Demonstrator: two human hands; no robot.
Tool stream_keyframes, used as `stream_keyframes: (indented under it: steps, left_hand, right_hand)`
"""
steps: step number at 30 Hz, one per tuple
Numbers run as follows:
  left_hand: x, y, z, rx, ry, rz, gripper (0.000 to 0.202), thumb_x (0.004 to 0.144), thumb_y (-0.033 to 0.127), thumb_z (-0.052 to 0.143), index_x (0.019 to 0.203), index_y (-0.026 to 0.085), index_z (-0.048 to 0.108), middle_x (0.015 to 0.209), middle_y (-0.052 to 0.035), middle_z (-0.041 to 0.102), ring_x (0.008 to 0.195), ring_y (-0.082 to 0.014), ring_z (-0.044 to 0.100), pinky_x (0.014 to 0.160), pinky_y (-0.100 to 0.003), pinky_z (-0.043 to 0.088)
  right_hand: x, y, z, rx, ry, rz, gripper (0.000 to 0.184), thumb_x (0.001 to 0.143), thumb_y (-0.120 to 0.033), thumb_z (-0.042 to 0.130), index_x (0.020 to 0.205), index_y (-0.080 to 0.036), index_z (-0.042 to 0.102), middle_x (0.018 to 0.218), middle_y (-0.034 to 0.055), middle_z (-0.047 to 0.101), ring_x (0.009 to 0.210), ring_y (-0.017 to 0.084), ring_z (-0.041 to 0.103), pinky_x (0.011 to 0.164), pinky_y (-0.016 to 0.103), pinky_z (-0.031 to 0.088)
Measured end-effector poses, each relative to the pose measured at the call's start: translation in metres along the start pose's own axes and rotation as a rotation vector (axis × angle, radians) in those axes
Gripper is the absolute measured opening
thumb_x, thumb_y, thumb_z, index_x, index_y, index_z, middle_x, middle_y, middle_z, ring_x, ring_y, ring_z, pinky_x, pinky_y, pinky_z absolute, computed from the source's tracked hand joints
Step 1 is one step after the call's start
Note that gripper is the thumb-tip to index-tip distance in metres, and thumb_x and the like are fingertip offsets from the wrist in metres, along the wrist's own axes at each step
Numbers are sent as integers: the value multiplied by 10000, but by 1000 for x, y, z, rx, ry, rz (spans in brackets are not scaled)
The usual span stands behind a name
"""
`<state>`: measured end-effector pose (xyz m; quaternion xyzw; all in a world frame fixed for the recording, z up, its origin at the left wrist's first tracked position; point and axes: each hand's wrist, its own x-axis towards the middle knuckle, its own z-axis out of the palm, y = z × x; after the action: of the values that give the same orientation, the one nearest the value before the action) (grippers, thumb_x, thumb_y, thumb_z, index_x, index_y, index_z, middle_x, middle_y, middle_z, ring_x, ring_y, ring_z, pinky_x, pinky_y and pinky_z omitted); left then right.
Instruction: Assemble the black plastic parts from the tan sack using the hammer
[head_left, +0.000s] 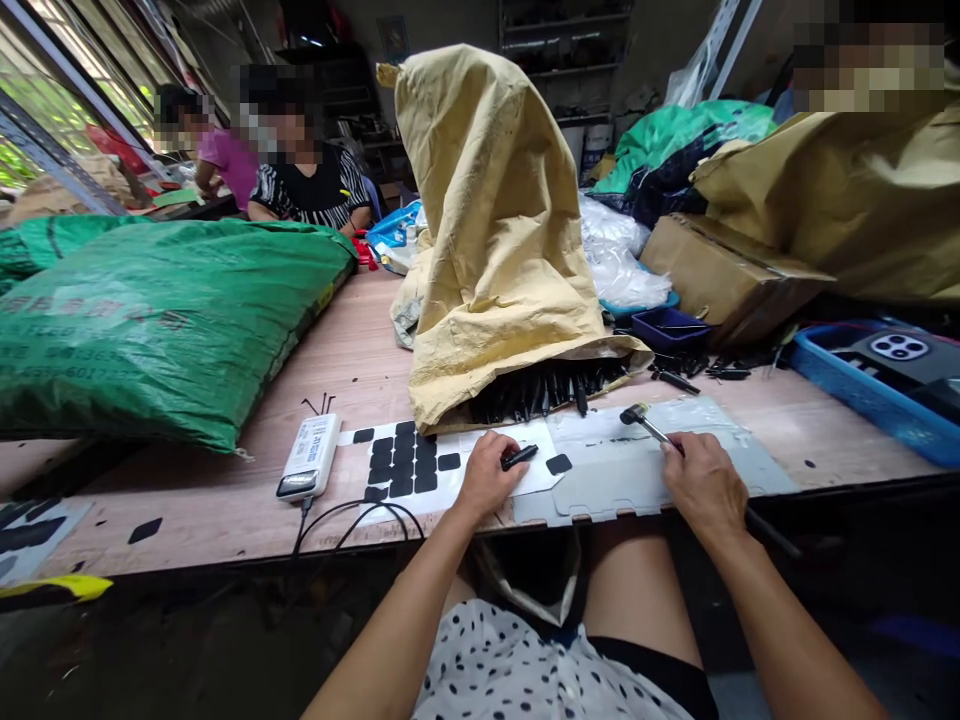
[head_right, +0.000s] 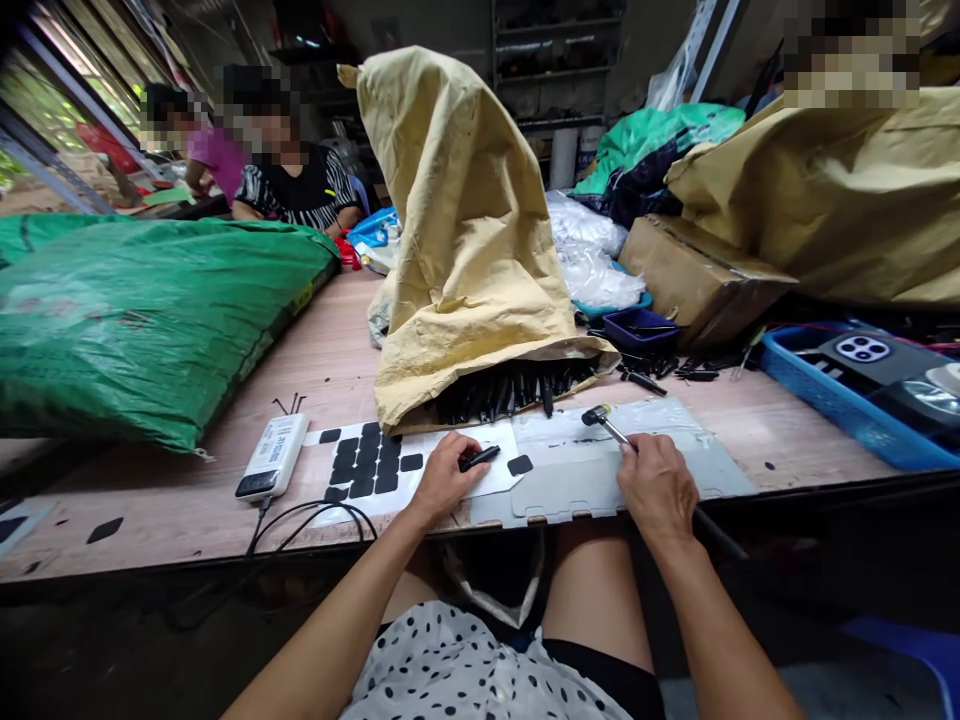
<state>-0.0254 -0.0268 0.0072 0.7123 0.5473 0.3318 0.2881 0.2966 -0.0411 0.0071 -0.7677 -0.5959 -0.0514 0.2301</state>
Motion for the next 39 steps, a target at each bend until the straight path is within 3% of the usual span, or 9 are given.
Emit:
stream_keyframes:
  steps: [4,7,11,15,20,25,32,35,39]
  left_hand:
    - [-2,3,1,54,-38,5,172,796,209,738,963,221,701,958,-24,644,966,-210,549,856,-325,443]
    - [-2,3,4,63,-55,-9,163,794,237,761,952,233,720,933,-17,655,963,-213,533,839,-321,427]
    - [-1,1,5,41,-46,-13,176,789,260,784,954,239,728,905,-10,651,961,-213,525,833,-318,415]
    - [-1,2,4,33,-52,-20,167,777,246,803,922,225,723,897,-9,647,947,-210,521,827,-315,410]
    - [-2,4,3,42,-58,-28,140,775,243,802,889,221,723,876,-10,636,928,-209,516,809,-315,409]
    - [-2,3,4,24,-53,-21,175,777,225,791,941,237,732,903,-5,652,943,-206,519,829,-320,413]
    - [-3,5,3,36,-39,-4,158,767,192,761,916,230,725,908,-11,652,952,-209,527,831,-322,426]
    - [-3,4,3,46,-45,7,179,758,167,743,925,230,726,914,-15,652,953,-215,534,846,-335,436]
    - [-3,4,2,46,-47,-7,183,759,164,733,931,229,733,933,-22,657,971,-224,541,860,-351,443]
  right_hand:
    - [-20,-40,-7,442,-26,-187,214,956,-307,504,999,-183,673,958,83,679,909,215,636,824,336,501]
    - [-40,-73,-13,609,-119,-312,253,983,-294,492,1145,-208,667,1063,68,697,988,193,653,893,313,512]
    - [-62,-101,-16,557,-188,-397,386,1013,-232,424,1351,-263,609,999,47,664,918,177,647,844,296,517]
    - [-74,-110,-14,437,-120,-437,462,1000,-150,401,1393,-288,600,908,35,617,844,165,626,759,264,495]
    - [-76,-112,-16,246,-135,-483,502,950,-83,430,1349,-305,641,891,26,614,792,159,609,628,243,436]
    - [-73,-108,-21,273,-33,-419,507,963,-87,424,1370,-308,631,889,28,621,823,154,622,678,242,442]
    - [-71,-99,-20,244,-48,-348,452,980,-152,431,1341,-313,649,929,28,647,866,167,635,687,259,452]
    - [-51,-84,-21,234,39,-259,385,997,-231,447,1305,-289,669,971,44,661,917,189,629,752,280,453]
    - [-15,-44,-11,110,83,-164,311,970,-267,496,1179,-246,725,940,59,647,890,203,584,744,303,412]
